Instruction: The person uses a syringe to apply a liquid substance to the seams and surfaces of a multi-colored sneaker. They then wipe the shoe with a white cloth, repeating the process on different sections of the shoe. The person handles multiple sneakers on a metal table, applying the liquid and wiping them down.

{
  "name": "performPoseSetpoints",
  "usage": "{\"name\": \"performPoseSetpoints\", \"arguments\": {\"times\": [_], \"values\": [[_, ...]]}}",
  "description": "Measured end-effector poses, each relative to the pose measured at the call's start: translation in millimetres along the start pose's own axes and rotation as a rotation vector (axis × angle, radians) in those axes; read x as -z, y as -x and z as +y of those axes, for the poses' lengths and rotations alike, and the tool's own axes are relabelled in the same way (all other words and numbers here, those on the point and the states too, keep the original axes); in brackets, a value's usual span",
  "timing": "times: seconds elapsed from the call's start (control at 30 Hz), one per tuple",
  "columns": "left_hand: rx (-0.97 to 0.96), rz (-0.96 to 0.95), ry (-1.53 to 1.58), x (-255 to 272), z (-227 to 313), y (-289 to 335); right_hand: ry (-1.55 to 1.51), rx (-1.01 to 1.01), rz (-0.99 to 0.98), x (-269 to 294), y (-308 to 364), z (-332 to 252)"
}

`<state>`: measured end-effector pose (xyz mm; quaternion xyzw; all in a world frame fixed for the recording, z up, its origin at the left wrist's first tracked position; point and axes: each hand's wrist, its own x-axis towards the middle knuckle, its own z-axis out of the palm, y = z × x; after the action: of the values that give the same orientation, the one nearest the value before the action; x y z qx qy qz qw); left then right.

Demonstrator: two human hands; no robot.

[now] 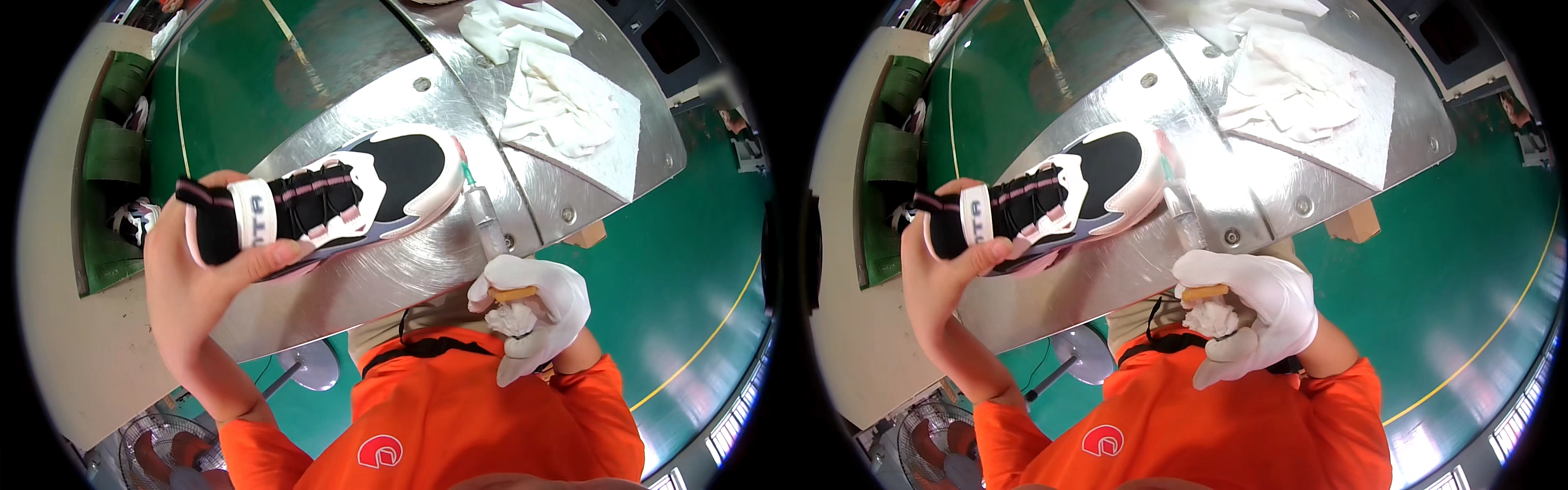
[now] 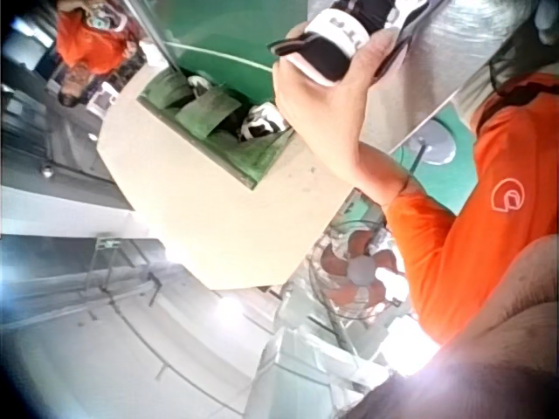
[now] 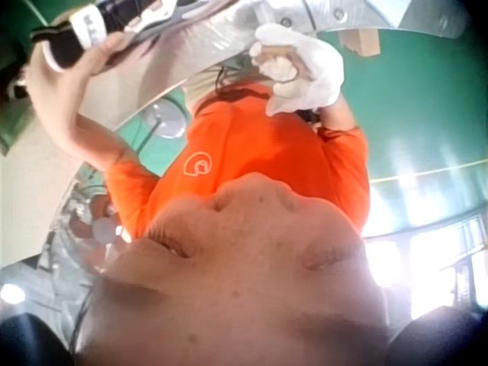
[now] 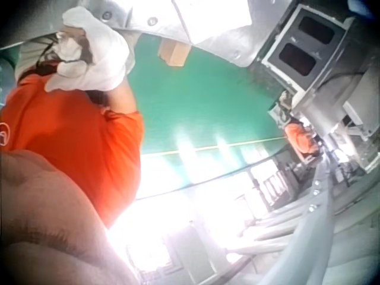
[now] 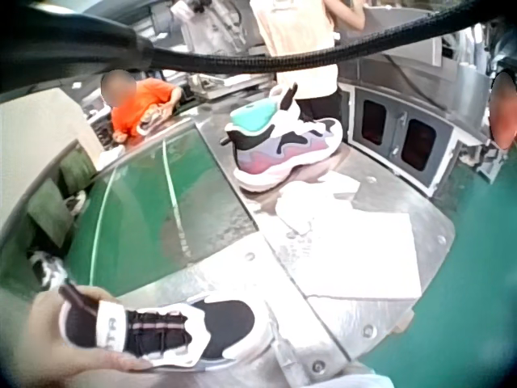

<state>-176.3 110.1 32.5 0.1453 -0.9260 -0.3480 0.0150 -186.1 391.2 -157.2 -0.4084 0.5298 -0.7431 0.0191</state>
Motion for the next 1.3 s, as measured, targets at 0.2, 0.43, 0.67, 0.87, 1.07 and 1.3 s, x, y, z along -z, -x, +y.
{"name": "performPoseSetpoints", "arguments": {"times": [0.2,0.43,0.67,0.87,1.07,1.3], "values": [[-0.050,-0.118,-0.038,18.9,-3.4,-23.2,0.018,0.047,-0.019,-0.5,-10.9,-0.6],[-0.027,-0.184,-0.022,28.2,-8.2,-39.1,-0.038,-0.076,0.041,-2.9,-14.8,-7.8],[0.028,-0.222,-0.047,32.6,-1.2,-44.0,-0.295,-0.258,0.029,2.1,-6.8,-8.4],[0.002,-0.132,-0.094,23.2,7.1,-27.8,-0.400,-0.195,0.114,9.1,-7.5,-14.0],[-0.314,-0.088,-0.558,10.3,10.6,4.5,0.033,-0.227,0.443,-2.1,-28.4,-6.9],[-0.386,-0.734,-0.211,58.9,29.9,-64.0,-0.252,-0.271,0.798,-28.8,-113.4,-2.4]]}}
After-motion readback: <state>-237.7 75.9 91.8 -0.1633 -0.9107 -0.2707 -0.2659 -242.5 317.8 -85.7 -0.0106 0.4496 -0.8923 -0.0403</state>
